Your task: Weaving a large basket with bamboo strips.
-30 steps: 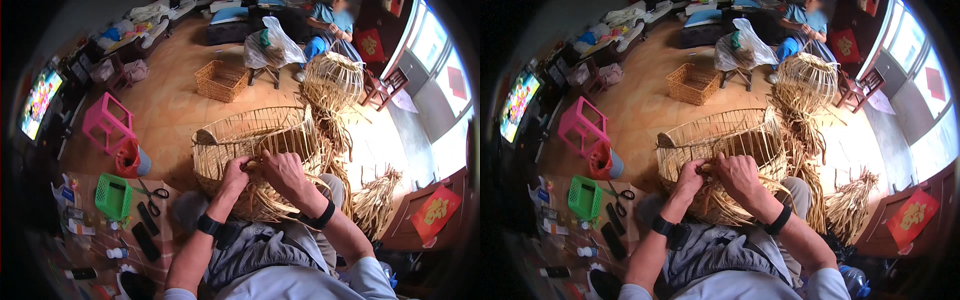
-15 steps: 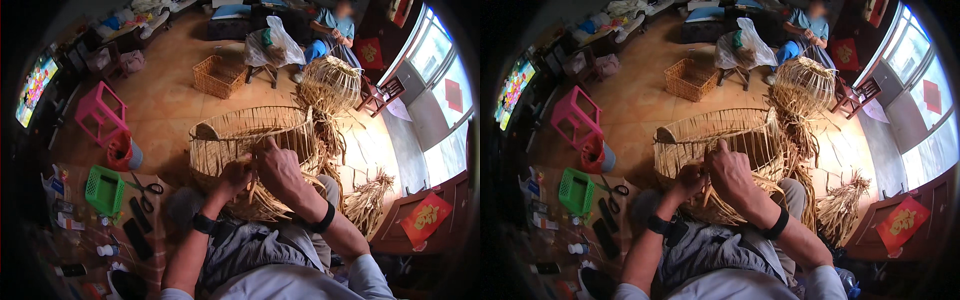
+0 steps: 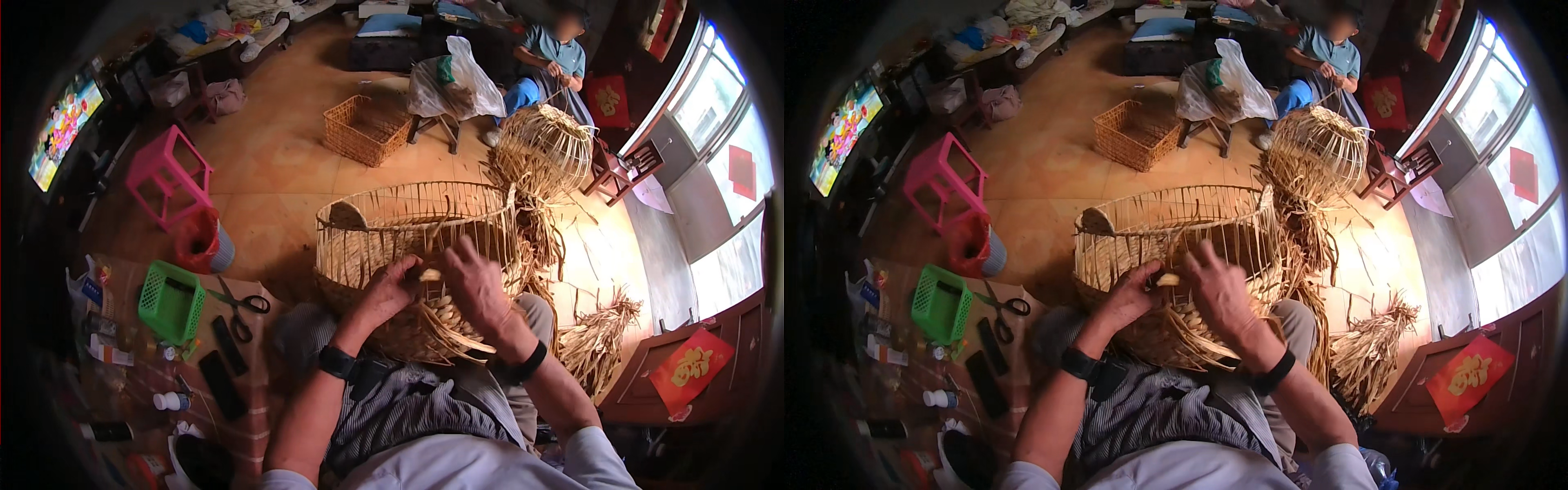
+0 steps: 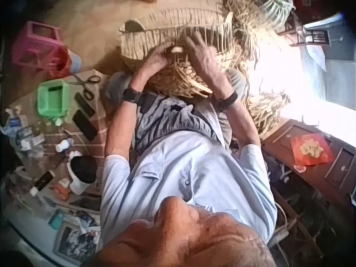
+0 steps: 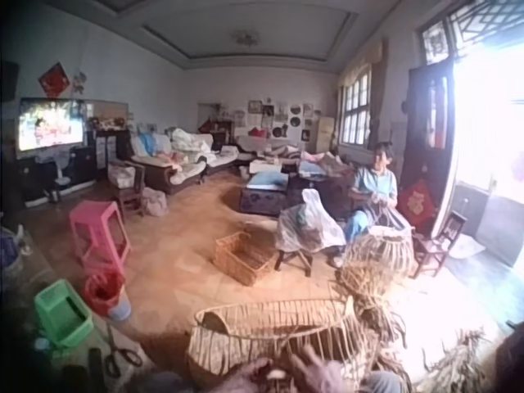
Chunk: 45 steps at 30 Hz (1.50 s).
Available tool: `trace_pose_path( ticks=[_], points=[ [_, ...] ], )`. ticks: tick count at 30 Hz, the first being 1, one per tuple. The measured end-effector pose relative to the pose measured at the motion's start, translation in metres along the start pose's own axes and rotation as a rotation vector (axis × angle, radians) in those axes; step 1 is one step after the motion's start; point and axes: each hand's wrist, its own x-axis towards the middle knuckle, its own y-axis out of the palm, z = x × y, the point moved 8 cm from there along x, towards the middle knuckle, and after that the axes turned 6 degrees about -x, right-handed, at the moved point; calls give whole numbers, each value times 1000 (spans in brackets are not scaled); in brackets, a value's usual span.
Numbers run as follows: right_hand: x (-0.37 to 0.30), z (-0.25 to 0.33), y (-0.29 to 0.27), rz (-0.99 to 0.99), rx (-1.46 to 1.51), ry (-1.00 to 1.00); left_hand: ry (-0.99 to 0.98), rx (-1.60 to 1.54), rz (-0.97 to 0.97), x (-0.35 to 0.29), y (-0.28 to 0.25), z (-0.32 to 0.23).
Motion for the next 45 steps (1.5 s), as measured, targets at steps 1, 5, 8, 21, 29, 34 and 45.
trace_pose_path(
  ticks=[1,5,8,21,29,34,45],
  points=[
    [3,-9,-22,-158,-70,-17,36,-51,-25,0,-2,-5],
    [5,-15,-39,-308,-23,67,-32,204,19,0,-1,-8],
    [-11,-35,0,-382,1272,378,9,92,29,-2,1,-12],
    [-25,-100,-70,-375,-178,254,-19,172,55,-5,2,-20],
    [-35,-113,-66,-481,-167,305,-10,122,72,-3,2,-14],
    [-19,-103,-81,-628,-127,252,4,122,22,-3,1,-5],
    [-40,-131,-53,-10,-306,77,108,128,49,-4,2,-21]
  ],
)
